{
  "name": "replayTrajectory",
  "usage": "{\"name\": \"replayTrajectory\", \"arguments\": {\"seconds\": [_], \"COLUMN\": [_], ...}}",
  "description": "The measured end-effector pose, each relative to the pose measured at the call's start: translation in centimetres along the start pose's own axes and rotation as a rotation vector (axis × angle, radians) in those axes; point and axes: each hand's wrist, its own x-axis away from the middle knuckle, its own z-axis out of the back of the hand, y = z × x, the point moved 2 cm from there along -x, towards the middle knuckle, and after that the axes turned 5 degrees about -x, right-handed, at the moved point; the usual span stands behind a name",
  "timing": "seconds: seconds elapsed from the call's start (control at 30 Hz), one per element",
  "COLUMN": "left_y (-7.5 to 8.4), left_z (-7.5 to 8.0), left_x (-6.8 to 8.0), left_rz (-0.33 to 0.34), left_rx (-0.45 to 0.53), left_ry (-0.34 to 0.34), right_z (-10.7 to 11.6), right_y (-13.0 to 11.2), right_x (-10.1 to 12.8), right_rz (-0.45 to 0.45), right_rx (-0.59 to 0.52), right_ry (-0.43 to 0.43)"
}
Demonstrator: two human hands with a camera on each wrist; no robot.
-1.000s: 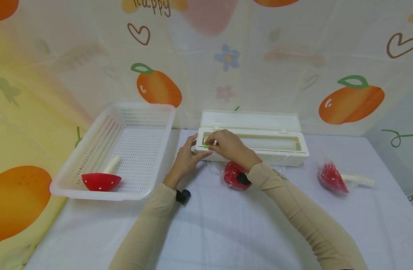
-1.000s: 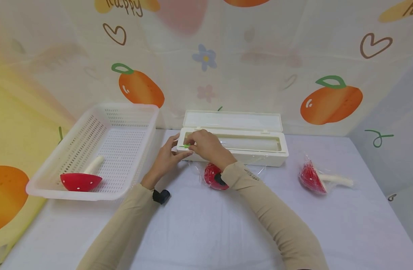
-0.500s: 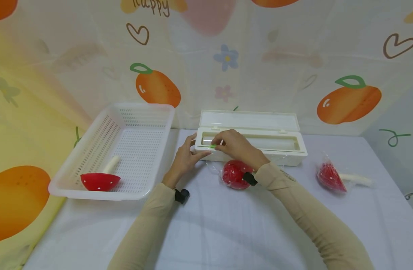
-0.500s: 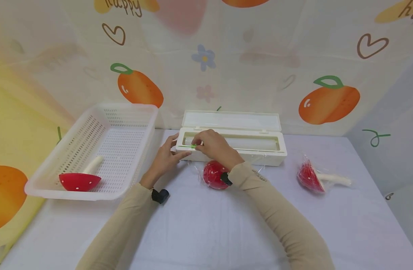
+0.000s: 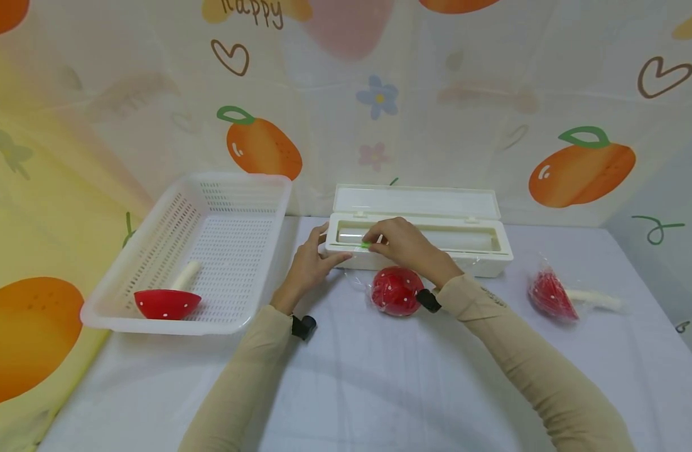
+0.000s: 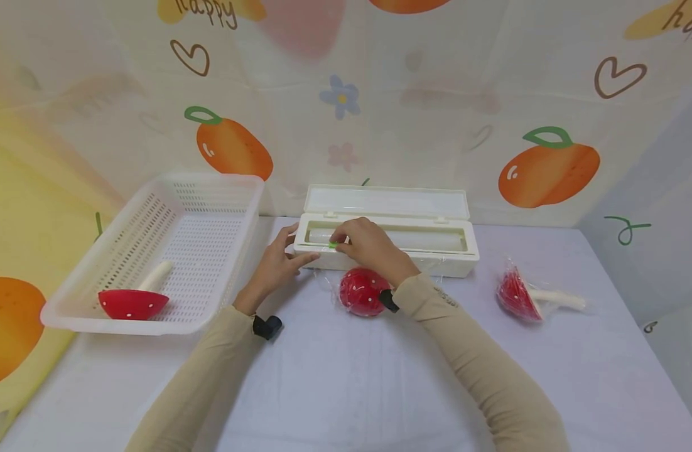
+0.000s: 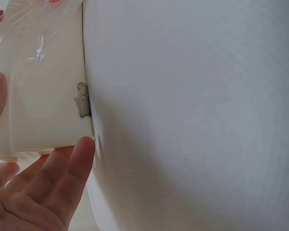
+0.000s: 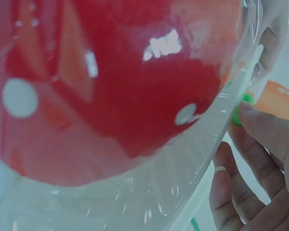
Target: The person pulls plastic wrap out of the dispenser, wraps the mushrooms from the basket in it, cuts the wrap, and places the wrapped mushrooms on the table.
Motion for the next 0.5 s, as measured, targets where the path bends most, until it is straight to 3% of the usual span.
{"name": "replayTrajectory", "arguments": {"seconds": [0.5], "left_y": [-0.1], "left_z": [0.0], "left_x": [0.0], "left_rz": [0.011], "left_rx": [0.047], "left_ry": [-0.019], "right_z": [0.0], "right_y": [1.1], "right_x": [0.5], "right_rz": [0.008], "right_rx": [0.004], "right_ry": [0.02]}}
